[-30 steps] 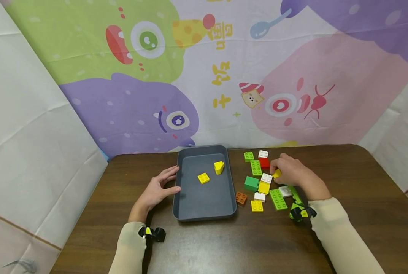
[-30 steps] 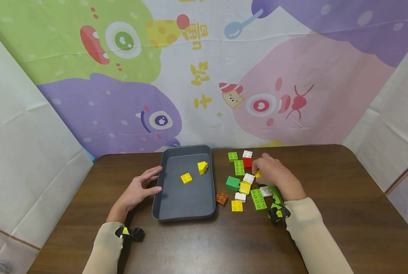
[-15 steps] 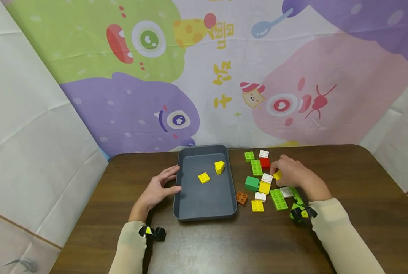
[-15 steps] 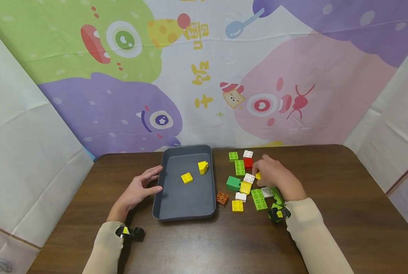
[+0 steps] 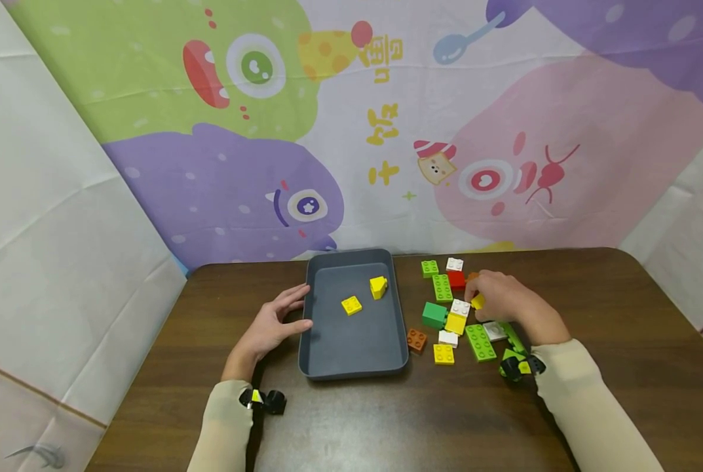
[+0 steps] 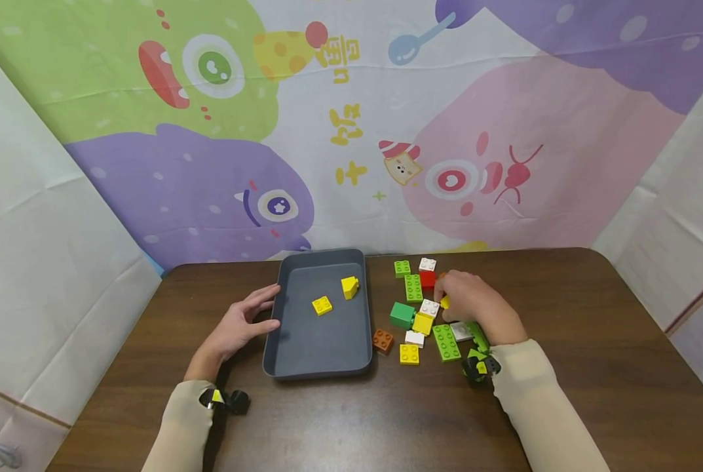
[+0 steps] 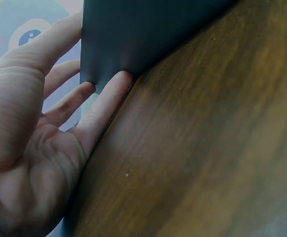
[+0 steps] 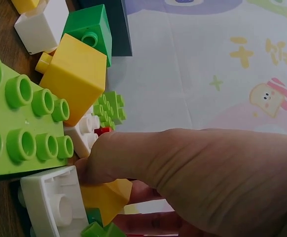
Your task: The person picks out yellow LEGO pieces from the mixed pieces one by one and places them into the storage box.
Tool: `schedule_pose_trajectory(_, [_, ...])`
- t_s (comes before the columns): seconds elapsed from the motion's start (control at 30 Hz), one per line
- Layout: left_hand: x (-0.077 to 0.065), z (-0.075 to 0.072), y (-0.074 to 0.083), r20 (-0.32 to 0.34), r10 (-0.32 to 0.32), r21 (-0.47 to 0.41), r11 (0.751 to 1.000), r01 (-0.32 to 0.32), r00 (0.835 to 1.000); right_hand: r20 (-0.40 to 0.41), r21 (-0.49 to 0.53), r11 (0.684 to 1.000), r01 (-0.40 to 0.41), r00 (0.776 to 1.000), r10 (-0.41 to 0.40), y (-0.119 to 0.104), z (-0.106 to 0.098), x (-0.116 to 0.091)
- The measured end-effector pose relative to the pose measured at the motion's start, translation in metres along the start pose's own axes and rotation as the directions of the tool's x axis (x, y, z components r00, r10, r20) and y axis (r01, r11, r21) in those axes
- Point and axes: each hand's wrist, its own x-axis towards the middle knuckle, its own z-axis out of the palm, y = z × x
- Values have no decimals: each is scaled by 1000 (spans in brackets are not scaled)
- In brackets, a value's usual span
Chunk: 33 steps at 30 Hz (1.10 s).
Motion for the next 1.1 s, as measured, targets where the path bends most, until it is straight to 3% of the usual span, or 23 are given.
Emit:
schedule_pose_trajectory(0.43, [0,0,2,-3,-13,5,1000,13,1000,-36,4,999,53,998,-53,-3,-5,-4])
schedule_pose_trajectory(0.77, [0,1,2,-6,-8,5,1000,8,1000,-83,32,999,30,996,-27,-7,-12,-9])
schedule_pose_trajectory(1.1, [0,0,-1,-3,-2,8,1000,2,1000,-179,24,998,56,983,-51,-12,-14,-10])
